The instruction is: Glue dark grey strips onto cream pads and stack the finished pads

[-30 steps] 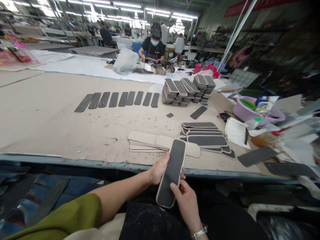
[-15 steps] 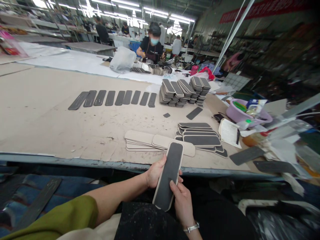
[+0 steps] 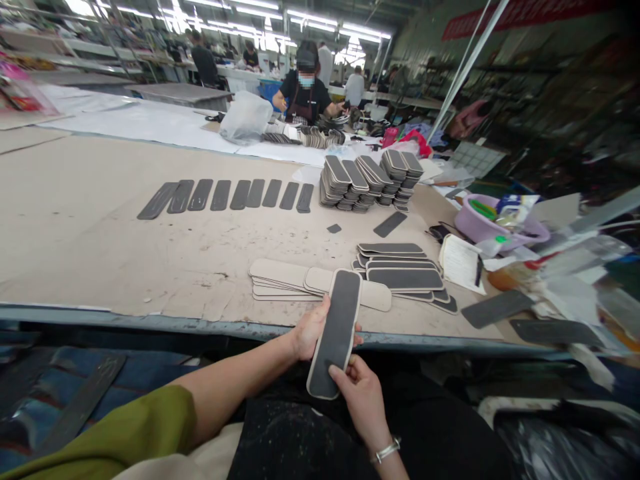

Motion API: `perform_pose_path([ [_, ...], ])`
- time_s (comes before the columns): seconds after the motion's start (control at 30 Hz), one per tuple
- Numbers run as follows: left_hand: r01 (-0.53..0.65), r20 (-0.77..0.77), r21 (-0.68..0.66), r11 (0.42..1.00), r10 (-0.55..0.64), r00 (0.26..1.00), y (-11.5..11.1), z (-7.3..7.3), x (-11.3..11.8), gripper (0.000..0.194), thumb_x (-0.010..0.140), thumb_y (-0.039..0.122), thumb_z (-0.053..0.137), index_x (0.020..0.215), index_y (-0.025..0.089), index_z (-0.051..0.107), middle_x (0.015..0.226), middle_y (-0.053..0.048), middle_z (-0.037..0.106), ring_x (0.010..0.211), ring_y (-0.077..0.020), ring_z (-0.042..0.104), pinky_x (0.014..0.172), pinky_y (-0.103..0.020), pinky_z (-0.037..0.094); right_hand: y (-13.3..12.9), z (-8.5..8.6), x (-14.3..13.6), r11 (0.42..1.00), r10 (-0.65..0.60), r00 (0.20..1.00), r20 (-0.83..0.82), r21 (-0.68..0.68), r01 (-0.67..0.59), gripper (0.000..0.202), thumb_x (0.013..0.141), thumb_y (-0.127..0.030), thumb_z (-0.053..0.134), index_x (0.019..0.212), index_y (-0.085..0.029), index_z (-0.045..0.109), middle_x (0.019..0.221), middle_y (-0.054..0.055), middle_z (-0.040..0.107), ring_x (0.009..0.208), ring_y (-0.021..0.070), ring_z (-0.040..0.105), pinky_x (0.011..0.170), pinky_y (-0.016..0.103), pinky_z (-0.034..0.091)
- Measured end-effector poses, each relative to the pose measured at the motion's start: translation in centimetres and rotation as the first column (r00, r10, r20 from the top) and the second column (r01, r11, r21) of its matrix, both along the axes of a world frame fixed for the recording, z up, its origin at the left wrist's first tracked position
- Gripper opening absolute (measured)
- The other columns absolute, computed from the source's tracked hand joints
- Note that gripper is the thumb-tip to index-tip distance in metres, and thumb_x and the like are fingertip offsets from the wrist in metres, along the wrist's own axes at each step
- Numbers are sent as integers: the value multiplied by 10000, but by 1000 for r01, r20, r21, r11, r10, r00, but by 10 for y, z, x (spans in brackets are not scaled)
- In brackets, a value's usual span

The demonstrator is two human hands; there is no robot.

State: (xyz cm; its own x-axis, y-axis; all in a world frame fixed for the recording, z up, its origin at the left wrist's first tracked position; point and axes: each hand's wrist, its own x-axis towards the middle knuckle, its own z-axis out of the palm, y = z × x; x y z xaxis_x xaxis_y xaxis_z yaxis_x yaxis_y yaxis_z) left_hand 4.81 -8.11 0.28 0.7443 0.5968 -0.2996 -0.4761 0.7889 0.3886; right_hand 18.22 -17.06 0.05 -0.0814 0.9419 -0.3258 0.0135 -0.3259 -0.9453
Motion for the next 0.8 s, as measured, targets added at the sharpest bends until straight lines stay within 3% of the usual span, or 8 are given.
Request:
perform_pose_path([
  [0.07,-13,2,-10,1000,13,1000,3,-2,0,892,777,762,182,1002,17,618,835,-182,680,735,-228,644,699,-317,471,1,2,-2,1000,-1,999,44,-11,1,326,712,-462,653,789,-145,652,718,38,666,663,180,593,614,275,488],
  [0.2,-25,12,-30,999,25,1000,4,-6,0,879,775,763,178,988,33,619,817,-171,676,733,-232,637,693,-322,467,0,2,-2,999,-1,996,86,40,-2,340,754,-463,609,831,-140,683,731,24,659,663,168,566,594,253,466],
  [0.43,20,60,-8,1000,-19,998,4,-10,1,889,780,757,168,989,18,617,804,-183,675,724,-243,639,693,-332,466,-3,-5,1,999,42,998,-49,12,-42,365,786,-449,581,940,-139,698,741,33,639,699,180,553,653,300,483],
  [0.6,-16,50,8,1000,16,999,3,-2,2,823,800,730,238,1080,42,592,946,-192,669,820,-272,653,741,-366,484,-5,-16,3,1000,4,991,-136,-23,-7,406,783,-466,586,999,-136,684,780,46,651,702,181,556,664,309,480],
  [0.67,-74,31,58,996,72,997,0,3,2,668,831,652,356,1112,89,577,1015,-177,660,888,-282,649,773,-376,488,-5,-17,3,999,-13,991,-130,-38,9,414,780,-483,586,992,-140,682,787,43,654,704,180,557,665,300,473],
  [0.8,-135,-21,230,964,143,990,-11,8,-2,384,759,319,676,1080,136,571,1066,-158,646,950,-288,640,802,-367,492,-3,-14,5,1000,21,999,-37,13,-21,410,791,-518,552,856,-137,690,698,24,626,639,160,529,592,259,438],
])
